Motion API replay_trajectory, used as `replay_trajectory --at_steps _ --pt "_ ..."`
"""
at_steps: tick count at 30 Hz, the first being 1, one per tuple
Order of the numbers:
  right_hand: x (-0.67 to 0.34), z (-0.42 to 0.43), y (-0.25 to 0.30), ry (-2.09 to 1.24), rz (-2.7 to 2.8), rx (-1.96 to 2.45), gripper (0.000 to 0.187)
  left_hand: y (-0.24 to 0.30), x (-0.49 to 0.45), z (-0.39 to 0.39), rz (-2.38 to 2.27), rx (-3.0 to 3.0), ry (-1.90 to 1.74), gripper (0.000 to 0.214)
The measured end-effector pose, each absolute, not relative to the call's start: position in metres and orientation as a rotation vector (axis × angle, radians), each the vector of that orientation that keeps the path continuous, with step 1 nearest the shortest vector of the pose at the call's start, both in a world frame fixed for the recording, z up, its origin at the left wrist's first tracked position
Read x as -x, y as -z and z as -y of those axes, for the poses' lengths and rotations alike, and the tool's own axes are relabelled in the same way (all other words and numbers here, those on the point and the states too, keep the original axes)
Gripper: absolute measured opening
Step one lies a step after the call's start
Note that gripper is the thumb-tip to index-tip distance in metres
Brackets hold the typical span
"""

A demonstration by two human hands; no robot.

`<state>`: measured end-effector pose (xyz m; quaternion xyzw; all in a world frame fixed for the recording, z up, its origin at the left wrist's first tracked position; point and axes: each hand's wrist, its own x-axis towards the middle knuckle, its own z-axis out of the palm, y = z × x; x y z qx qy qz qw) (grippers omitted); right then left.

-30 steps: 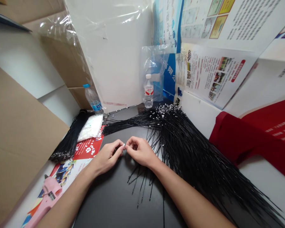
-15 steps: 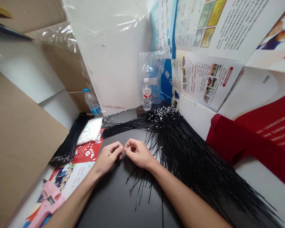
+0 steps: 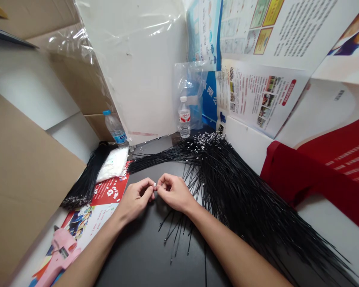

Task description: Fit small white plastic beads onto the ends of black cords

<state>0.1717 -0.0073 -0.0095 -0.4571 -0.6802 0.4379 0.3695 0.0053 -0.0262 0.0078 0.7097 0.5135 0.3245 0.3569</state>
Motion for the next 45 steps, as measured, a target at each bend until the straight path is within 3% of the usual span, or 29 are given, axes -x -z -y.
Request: replay_trajectory --at_steps 14,35,45 --pt "-0.167 0.013 0.003 -0.904 1.832 1.216 0.007 -0.004 -0.006 0.028 -1.367 -2.013 -0.873 0.022" --pt "-0.163 0.016 0.006 -0.845 1.847 1.175 0.01 -0.004 -0.002 0.024 -1.341 -2.008 -0.915 0.024" --pt "-0.165 0.014 0.004 -0.861 1.845 1.164 0.007 0.003 0.002 0.016 -1.271 -1.616 -0.871 0.029"
